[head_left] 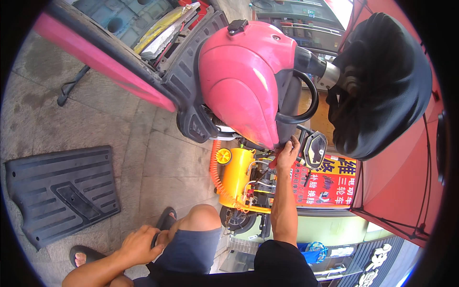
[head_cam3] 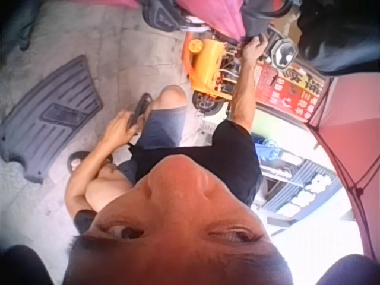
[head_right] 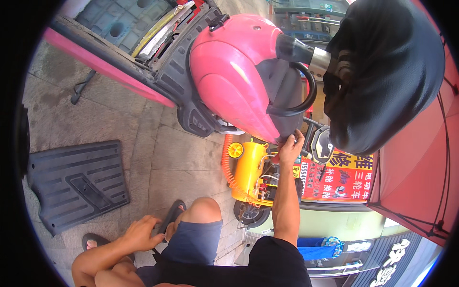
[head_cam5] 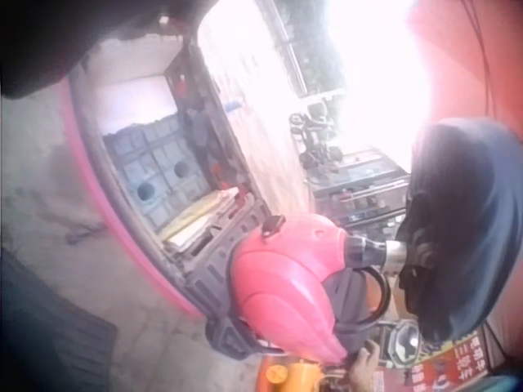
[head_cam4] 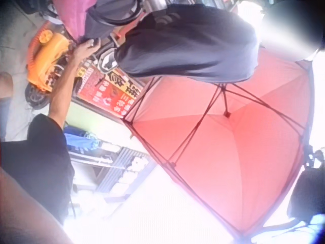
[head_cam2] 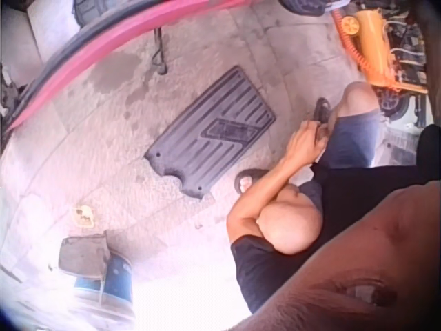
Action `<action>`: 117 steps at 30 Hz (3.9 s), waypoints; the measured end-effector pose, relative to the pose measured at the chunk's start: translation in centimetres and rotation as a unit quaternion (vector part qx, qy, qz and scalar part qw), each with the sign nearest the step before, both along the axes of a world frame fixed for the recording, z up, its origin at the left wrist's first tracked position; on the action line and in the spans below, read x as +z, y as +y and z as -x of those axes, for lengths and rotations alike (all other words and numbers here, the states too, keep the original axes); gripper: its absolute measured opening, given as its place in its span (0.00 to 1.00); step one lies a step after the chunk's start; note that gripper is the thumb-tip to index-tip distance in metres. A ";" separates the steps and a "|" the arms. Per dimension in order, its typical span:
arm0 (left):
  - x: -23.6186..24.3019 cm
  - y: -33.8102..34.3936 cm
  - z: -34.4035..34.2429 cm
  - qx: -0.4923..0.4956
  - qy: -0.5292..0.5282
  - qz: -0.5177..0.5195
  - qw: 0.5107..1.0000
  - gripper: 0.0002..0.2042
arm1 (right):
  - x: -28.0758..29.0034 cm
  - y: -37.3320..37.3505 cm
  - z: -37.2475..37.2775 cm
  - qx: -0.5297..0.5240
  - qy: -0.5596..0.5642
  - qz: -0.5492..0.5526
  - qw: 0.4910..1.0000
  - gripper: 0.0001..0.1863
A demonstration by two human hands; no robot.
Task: The person uses a red screwdriver to remove screws from the side panels and seat area of a pink scooter. They detach the side panels and lift the seat to access the internal compartment, then reposition the seat and continue working on the scooter's body.
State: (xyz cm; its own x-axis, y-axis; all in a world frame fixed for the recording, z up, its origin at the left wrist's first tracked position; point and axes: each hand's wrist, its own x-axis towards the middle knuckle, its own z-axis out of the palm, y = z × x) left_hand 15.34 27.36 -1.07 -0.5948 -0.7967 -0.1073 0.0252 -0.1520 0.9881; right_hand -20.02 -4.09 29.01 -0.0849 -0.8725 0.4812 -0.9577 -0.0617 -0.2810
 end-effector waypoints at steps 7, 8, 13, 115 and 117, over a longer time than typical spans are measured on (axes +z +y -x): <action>-0.1 -0.3 0.1 -0.015 -0.005 0.014 1.000 0.27 | 0.1 -0.2 0.6 0.001 0.008 0.008 1.000 0.19; -0.1 -0.4 0.0 -0.026 -0.031 0.038 0.998 0.27 | 0.1 -0.1 0.6 0.000 0.002 0.002 1.000 0.19; 0.1 -0.8 -0.2 -0.110 -0.016 -0.091 0.990 0.27 | 0.1 0.0 0.3 -0.009 -0.011 -0.013 1.000 0.19; 22.0 -13.5 -3.4 0.264 -0.292 0.053 0.918 0.26 | -26.7 21.7 7.6 0.214 -0.092 -0.380 0.895 0.22; 24.6 -15.2 -1.9 0.285 -0.279 0.074 0.914 0.27 | -25.7 21.2 8.2 0.215 -0.109 -0.411 0.879 0.21</action>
State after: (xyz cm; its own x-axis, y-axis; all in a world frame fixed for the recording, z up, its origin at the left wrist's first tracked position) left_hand 17.29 12.15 23.57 0.0348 -0.9905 -0.1328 -0.4563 -0.1340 0.8797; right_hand -28.22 17.12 3.27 0.3257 -0.8922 -0.3129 -0.8129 -0.0952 -0.5746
